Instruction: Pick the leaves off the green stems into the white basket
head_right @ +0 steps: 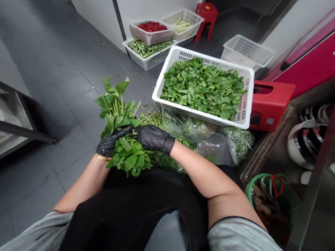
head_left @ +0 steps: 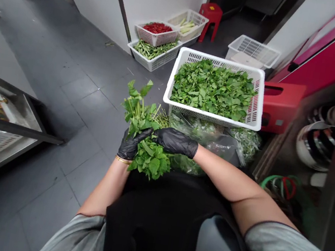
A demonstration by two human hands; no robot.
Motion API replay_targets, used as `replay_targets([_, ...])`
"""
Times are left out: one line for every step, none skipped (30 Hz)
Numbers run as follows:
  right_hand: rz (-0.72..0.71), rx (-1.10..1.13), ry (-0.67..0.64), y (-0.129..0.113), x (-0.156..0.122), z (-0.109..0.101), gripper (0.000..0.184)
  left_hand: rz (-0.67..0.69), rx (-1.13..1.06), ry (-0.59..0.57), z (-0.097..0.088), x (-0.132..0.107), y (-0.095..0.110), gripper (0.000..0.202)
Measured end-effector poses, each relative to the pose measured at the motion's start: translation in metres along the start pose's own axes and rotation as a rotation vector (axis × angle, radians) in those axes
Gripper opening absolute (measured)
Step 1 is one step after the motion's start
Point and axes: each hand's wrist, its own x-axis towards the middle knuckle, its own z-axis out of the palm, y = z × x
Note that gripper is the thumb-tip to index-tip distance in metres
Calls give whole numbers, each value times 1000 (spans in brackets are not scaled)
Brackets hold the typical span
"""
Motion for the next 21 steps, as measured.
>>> replay_targets([12, -63, -30, -4, 0, 0, 21, 42, 66, -10, 2, 0, -1, 41])
replay_targets([57, -99, -41, -7, -1, 0, 23, 79, 111, -6, 3, 0, -2, 42])
replay_targets([120, -115, -34, -9, -2, 0, 25, 109, 133, 6, 5, 1, -4, 44])
replay_targets([183, -117, -22, -11, -4, 0, 28, 131, 142, 7, 6, 3, -7, 47])
replay_targets([228, -115, -12, -11, -6, -1, 30, 144, 148, -8, 6, 5, -9, 49])
replay_targets([254, -111, -9, -11, -8, -1, 31, 149, 161, -40, 6, 6, -11, 51])
replay_targets([268, -107, -7, -10, -10, -2, 31, 150, 186, -83, 5, 8, -12, 53])
replay_targets([276, -103, -6, -9, -11, -2, 31, 149, 223, -128, 3, 10, -12, 54])
replay_targets([279, -98, -4, -7, -12, -3, 30, 148, 267, -166, 1, 12, -12, 55])
replay_targets([280, -90, -4, -5, -12, -4, 30, 149, 307, -190, -1, 14, -11, 55])
replay_targets([279, -79, -4, -3, -13, -4, 29, 152, 338, -205, -3, 16, -10, 54])
replay_targets([277, -64, -4, -1, -13, -5, 29, 155, 359, -219, -4, 17, -10, 53])
replay_targets([271, -45, -8, 0, -14, -6, 28, 157, 372, -235, -5, 18, -9, 52])
replay_targets([265, -22, -9, 2, -16, -7, 28, 157, 379, -255, -6, 19, -9, 52])
replay_targets([261, 6, -6, 4, -18, -8, 28, 154, 382, -277, -5, 20, -9, 52])
replay_targets([262, 40, 3, 5, -21, -8, 28, 149, 382, -296, -5, 20, -9, 52])
replay_targets([265, 83, 18, 7, -23, -9, 28, 143, 383, -309, -3, 19, -10, 53])
replay_targets([271, 130, 33, 8, -26, -9, 28, 138, 386, -313, -1, 17, -10, 54])
replay_targets([275, 177, 44, 10, -29, -9, 28, 131, 393, -313, 1, 15, -10, 53])
replay_targets([269, 228, 44, 11, -32, -9, 28, 122, 398, -313, 2, 13, -10, 52])
replay_targets([244, 283, 24, 13, -36, -10, 27, 112, 398, -314, 4, 10, -9, 50])
